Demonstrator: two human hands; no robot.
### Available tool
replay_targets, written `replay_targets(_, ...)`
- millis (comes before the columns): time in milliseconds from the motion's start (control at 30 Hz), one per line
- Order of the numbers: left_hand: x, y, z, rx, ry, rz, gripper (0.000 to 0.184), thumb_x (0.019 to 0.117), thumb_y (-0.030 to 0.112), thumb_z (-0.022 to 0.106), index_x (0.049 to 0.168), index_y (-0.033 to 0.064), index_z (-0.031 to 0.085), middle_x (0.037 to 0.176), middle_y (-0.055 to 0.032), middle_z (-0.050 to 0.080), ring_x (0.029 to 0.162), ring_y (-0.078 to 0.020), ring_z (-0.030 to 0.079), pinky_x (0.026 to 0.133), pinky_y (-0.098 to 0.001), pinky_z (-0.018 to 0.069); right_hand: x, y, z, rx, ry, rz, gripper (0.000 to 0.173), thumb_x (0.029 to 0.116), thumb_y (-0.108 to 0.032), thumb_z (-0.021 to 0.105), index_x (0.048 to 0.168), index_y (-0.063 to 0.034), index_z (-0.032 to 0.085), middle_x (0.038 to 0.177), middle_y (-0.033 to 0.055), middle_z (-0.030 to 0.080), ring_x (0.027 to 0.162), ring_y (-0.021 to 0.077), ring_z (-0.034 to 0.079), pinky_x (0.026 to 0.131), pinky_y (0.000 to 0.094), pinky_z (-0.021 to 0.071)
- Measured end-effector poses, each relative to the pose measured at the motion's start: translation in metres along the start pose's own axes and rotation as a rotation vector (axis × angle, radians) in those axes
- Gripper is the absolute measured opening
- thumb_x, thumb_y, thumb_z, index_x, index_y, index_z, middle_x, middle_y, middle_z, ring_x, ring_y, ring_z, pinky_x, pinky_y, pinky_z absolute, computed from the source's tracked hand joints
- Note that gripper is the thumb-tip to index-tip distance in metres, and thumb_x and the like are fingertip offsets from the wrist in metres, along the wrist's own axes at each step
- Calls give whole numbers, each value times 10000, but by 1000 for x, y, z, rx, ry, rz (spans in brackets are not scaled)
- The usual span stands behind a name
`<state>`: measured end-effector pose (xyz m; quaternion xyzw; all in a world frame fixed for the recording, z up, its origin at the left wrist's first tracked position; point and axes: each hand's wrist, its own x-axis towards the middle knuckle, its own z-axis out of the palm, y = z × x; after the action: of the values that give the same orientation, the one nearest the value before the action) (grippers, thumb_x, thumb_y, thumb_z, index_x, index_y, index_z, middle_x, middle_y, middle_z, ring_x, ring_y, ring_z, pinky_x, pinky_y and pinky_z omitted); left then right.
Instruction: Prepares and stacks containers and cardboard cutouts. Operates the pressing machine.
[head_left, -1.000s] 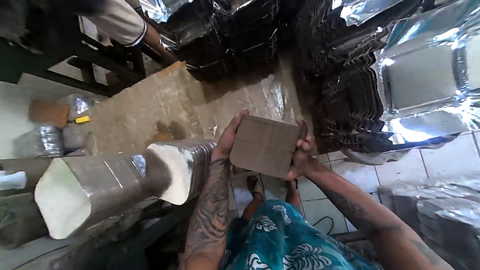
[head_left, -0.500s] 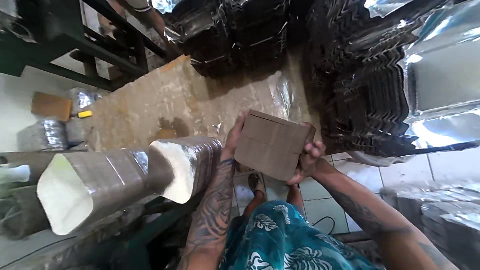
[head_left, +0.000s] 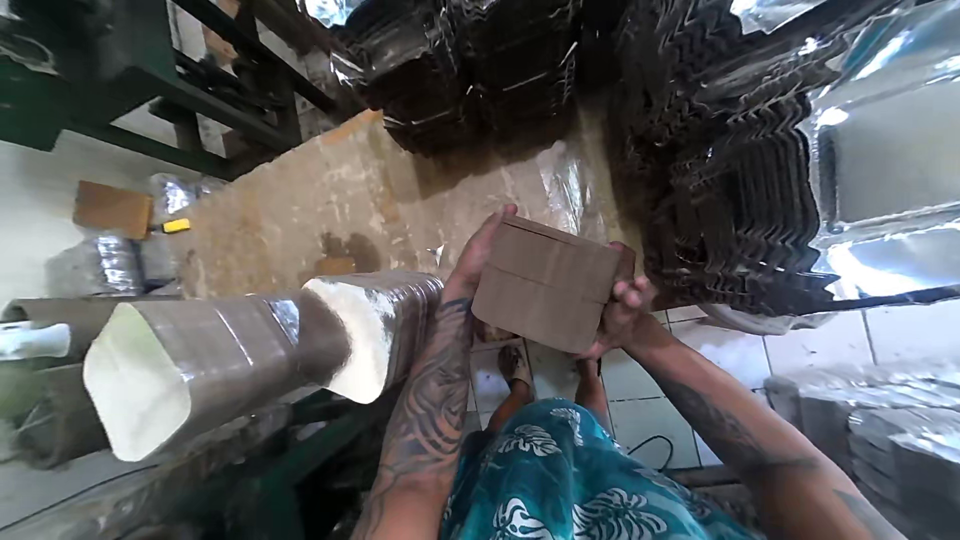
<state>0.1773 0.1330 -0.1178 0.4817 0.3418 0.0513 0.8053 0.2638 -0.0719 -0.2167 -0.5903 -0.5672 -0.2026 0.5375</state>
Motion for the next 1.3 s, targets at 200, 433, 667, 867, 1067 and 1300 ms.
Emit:
replay_targets(200,11,-4,-4,-69,-88,24,462,1093,254,161,1310,116,546,978,56,713,859,-7,677,759,-220,578,5,2,-2,-19,-6,-31,1011,876,-750,529,1615,-194,120,1636,-6,242,1515,73,227,1282,368,79)
replay_targets(433,-110,50,13,147,72,34,511,1124,383,193,1255,107,602,1044,3,725,927,-44,691,798,-262,595,80,-78,-61,140,-120,134,1002,860,-732,566,1637,-324,81,1650,-181,253,1496,-35,230,1267,286,128)
replay_targets(667,-268,81,-70,-27,111,486,798,936,763,462,1475,175,475,1188,18,693,1013,-78,681,822,-316,598,201,-197,5,1001,38,945,551,844,-349,801,1304,-263,509,934,-188,709,764,-52,661,703,162,583)
replay_targets(867,-259,76,-126,35,153,706,535,859,273,673,1314,12,568,1089,-36,726,946,-103,707,842,-333,617,211,-238,70,920,-83,1120,582,967,-294,659,1481,-188,406,1151,14,693,995,137,708,837,372,629)
replay_targets(1067,-231,43,-154,-12,225,616,458,886,206,617,1288,-14,593,1074,-101,713,927,-137,699,835,-362,606,194,-241,91,769,-150,1243,452,997,-324,614,1398,-172,468,1094,30,703,959,157,712,809,403,629)
replay_targets(1300,-287,8,-161,-206,189,449,432,1073,403,469,1311,70,607,1182,-53,681,1077,-134,652,947,-383,561,211,-250,78,679,-255,1423,312,1017,-334,587,1277,-169,534,990,23,689,873,148,704,734,384,622)
